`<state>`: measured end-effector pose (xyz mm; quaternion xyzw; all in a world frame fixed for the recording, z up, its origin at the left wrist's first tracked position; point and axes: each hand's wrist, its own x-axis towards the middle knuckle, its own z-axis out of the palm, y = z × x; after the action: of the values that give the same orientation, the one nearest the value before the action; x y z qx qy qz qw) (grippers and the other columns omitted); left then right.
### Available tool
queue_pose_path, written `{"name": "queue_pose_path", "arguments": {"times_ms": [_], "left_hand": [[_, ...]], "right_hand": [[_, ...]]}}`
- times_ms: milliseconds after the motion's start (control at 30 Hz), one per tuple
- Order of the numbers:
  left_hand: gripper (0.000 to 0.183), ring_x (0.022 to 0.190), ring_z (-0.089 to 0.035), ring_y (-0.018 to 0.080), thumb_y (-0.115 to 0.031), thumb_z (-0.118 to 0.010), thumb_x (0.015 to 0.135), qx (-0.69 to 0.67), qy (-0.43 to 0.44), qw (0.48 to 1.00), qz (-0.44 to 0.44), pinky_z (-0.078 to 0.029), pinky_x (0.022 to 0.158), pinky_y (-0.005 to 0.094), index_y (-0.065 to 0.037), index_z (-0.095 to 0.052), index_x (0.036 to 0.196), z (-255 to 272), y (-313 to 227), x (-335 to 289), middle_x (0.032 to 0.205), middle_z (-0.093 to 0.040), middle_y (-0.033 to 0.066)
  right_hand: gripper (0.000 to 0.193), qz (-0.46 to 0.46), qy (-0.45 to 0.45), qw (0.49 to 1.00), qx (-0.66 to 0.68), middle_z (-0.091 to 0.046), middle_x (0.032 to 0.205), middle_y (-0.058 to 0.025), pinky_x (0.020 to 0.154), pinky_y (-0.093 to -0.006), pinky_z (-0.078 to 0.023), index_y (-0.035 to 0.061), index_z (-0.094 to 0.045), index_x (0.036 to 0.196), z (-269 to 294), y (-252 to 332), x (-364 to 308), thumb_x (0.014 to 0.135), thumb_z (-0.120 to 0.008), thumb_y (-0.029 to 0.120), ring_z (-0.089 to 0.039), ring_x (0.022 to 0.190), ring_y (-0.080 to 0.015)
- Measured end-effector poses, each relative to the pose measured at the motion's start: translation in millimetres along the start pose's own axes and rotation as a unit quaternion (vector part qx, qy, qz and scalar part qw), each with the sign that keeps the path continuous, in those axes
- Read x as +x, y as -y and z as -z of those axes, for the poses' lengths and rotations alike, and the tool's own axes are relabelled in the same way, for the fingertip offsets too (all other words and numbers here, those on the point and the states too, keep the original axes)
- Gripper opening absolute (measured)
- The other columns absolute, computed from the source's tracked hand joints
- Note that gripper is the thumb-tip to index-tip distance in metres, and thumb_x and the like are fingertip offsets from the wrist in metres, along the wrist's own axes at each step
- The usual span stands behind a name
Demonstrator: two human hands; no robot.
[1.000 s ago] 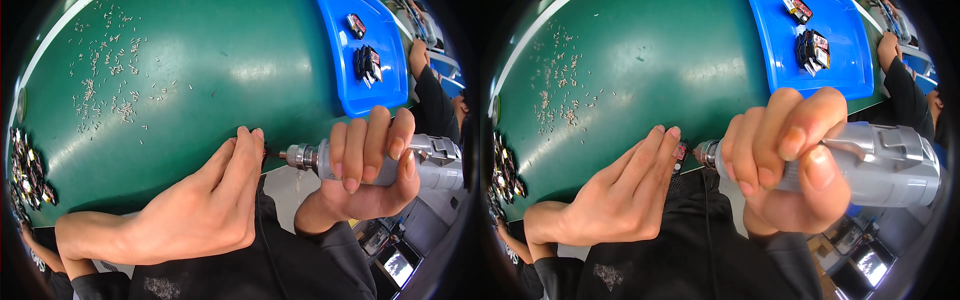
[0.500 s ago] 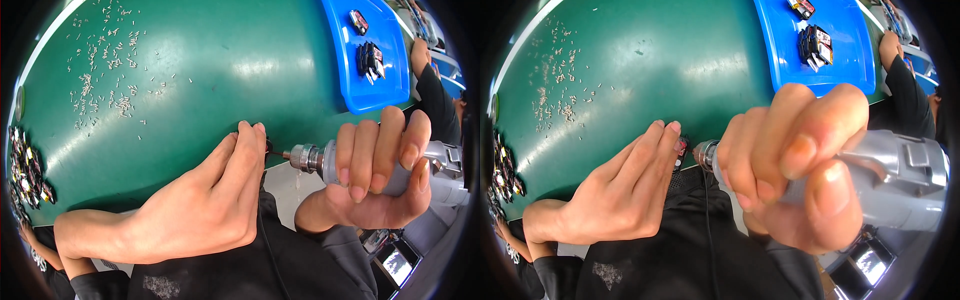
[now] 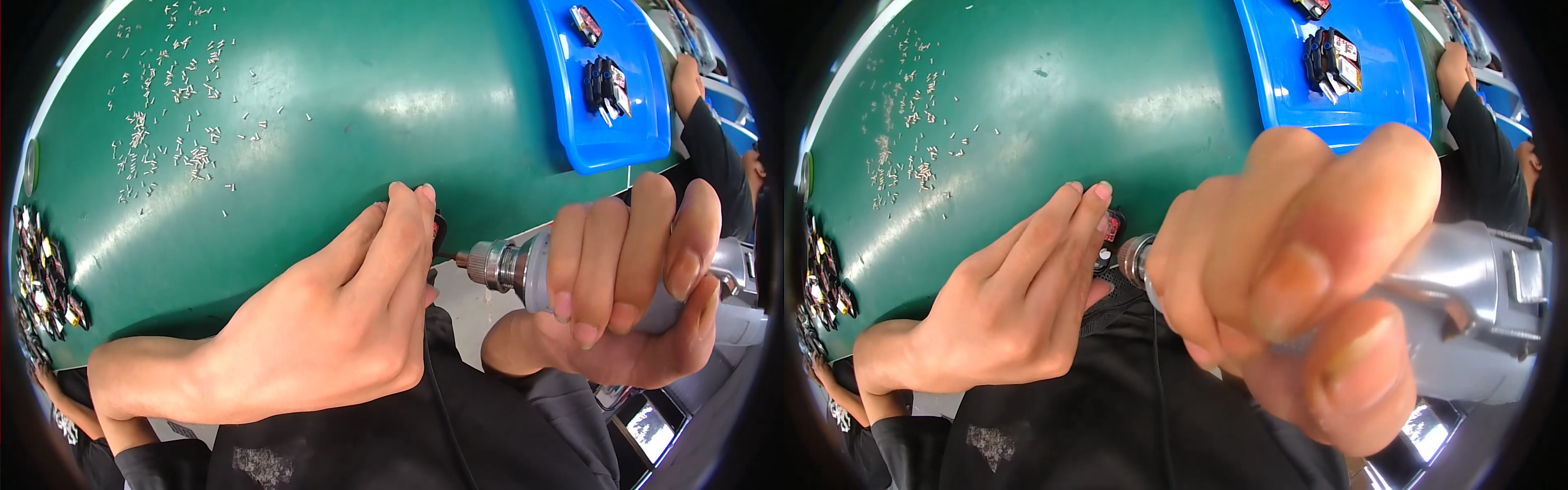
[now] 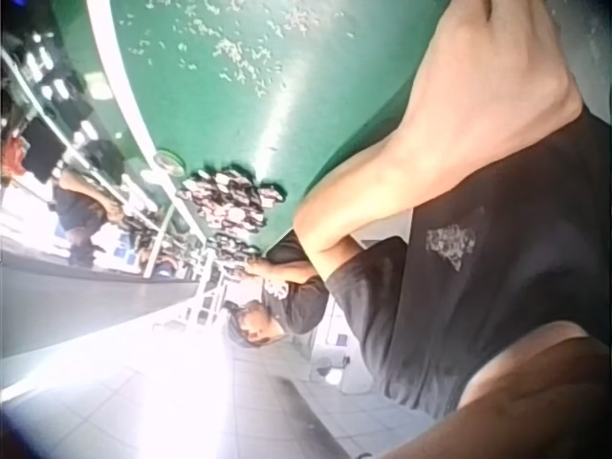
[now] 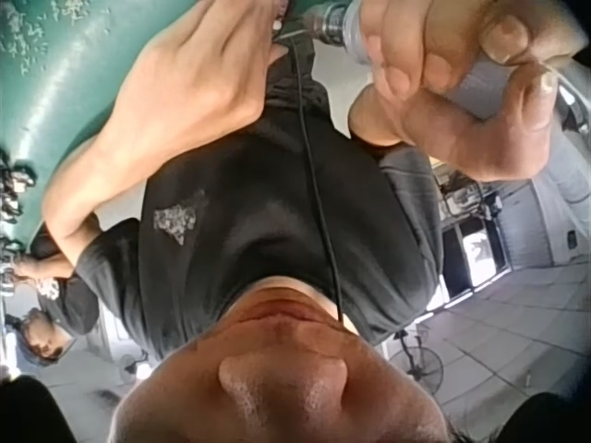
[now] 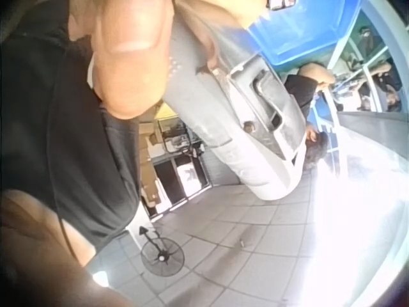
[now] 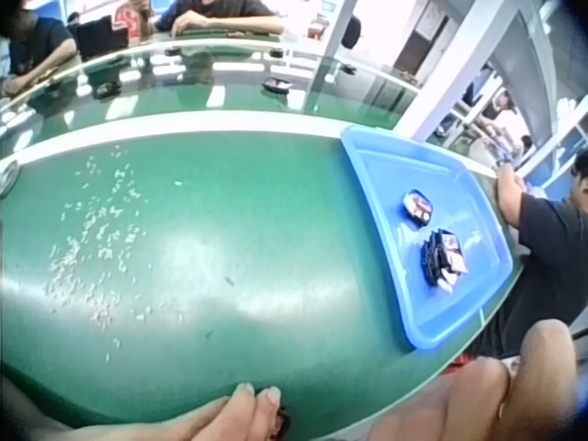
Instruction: Using an electric screwdriver to assemble small toy car components on a conveyor line.
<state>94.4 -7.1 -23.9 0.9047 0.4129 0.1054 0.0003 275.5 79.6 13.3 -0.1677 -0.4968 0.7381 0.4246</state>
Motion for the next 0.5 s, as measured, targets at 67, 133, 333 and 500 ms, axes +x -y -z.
{"name": "queue_pose_path", "arguments": {"times_ms": [67,133,333,500], "left_hand": [[0.044,0.099,-0.061,0.0363,-0.010,-0.063,0.051,0.004,-0.015,1.000,-0.008,-0.055,0.082,0.0375,0.017,-0.065,0.086,-1,1,0,0.104,-0.063,0.0291],[0.044,0.097,-0.062,0.0365,-0.009,-0.062,0.051,-0.013,-0.023,1.000,-0.004,-0.056,0.080,0.0377,0.017,-0.064,0.086,-1,2,1,0.103,-0.062,0.0297],[0.043,0.094,-0.062,0.0377,-0.005,-0.062,0.049,-0.032,-0.026,0.999,-0.004,-0.057,0.075,0.0387,0.020,-0.062,0.085,1,4,2,0.100,-0.061,0.0313],[0.044,0.094,-0.062,0.0378,-0.003,-0.062,0.049,-0.040,-0.028,0.999,-0.003,-0.058,0.074,0.0387,0.021,-0.061,0.085,0,3,3,0.100,-0.061,0.0315]], "right_hand": [[0.015,-0.006,0.000,1.000,0.005,-0.046,0.067,-0.0032,0.056,-0.0283,-0.043,0.0084,-0.042,0.091,-2,1,-1,0.092,-0.050,0.021,-0.048,0.048,-0.0114],[0.016,0.001,0.010,1.000,-0.001,-0.045,0.068,-0.0035,0.057,-0.0287,-0.045,0.0085,-0.042,0.091,-3,2,-2,0.093,-0.051,0.021,-0.048,0.048,-0.0120],[0.016,0.024,0.036,0.998,0.039,-0.045,0.070,-0.0042,0.058,-0.0297,-0.046,0.0081,-0.042,0.091,-2,-3,-1,0.092,-0.052,0.020,-0.048,0.049,-0.0126],[0.015,0.040,0.065,0.993,0.092,-0.046,0.070,-0.0040,0.058,-0.0297,-0.046,0.0080,-0.042,0.092,2,-6,-2,0.092,-0.052,0.020,-0.048,0.049,-0.0124]]}}
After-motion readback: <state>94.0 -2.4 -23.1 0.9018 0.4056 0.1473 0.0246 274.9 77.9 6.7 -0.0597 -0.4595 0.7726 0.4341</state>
